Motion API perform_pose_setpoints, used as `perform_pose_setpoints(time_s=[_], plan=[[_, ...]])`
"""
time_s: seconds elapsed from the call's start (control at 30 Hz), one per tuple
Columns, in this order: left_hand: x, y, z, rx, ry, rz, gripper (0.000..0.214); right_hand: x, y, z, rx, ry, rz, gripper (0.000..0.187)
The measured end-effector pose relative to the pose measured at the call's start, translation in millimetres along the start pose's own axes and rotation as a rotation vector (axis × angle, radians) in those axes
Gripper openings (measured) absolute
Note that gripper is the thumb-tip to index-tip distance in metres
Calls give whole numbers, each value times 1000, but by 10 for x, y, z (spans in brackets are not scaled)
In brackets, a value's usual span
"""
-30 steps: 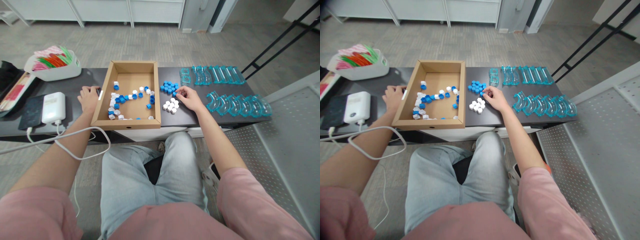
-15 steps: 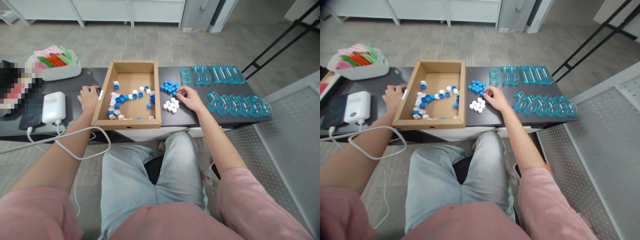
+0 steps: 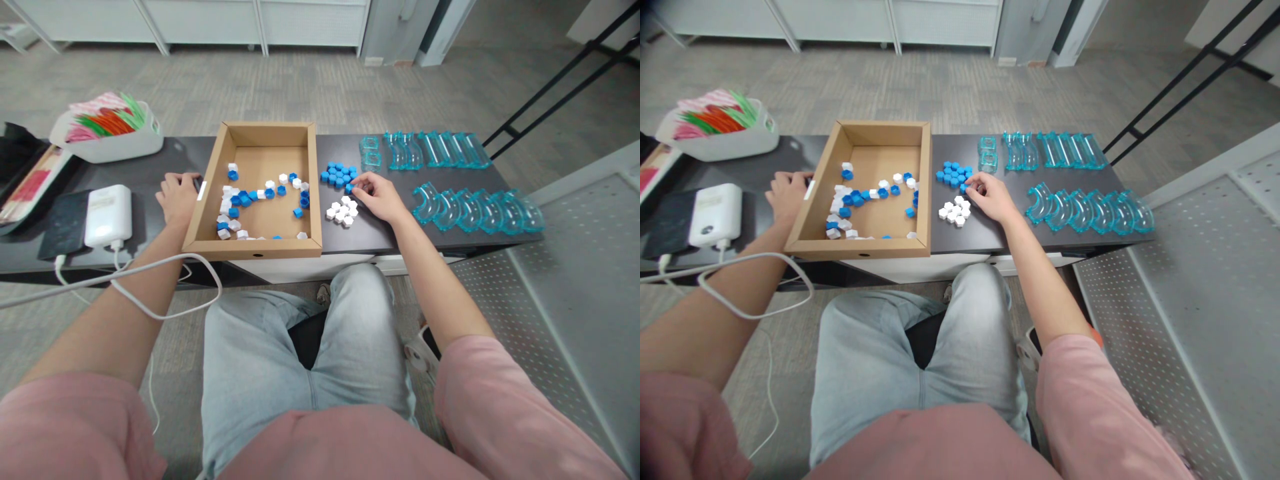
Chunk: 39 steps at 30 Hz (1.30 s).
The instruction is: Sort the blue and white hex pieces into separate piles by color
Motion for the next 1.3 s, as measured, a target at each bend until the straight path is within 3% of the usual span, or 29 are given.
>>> perform_pose_setpoints(time_s=[0.47, 1.3], plan=[[23, 25, 34, -29, 16, 13, 57, -22, 1, -2, 8, -2, -5, 29], [6, -14, -3, -15, -3, 25, 63, 17, 2, 14, -5, 3, 18, 39]])
Point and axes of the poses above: each hand's wrist, its own y-axis towards the middle knuckle, its own z-axis out of the palm, x = y × z, the point moved 4 cm from there along y, towards the middle knuckle, and after that the axes turned 15 degrees about y, right-handed, at the moved point
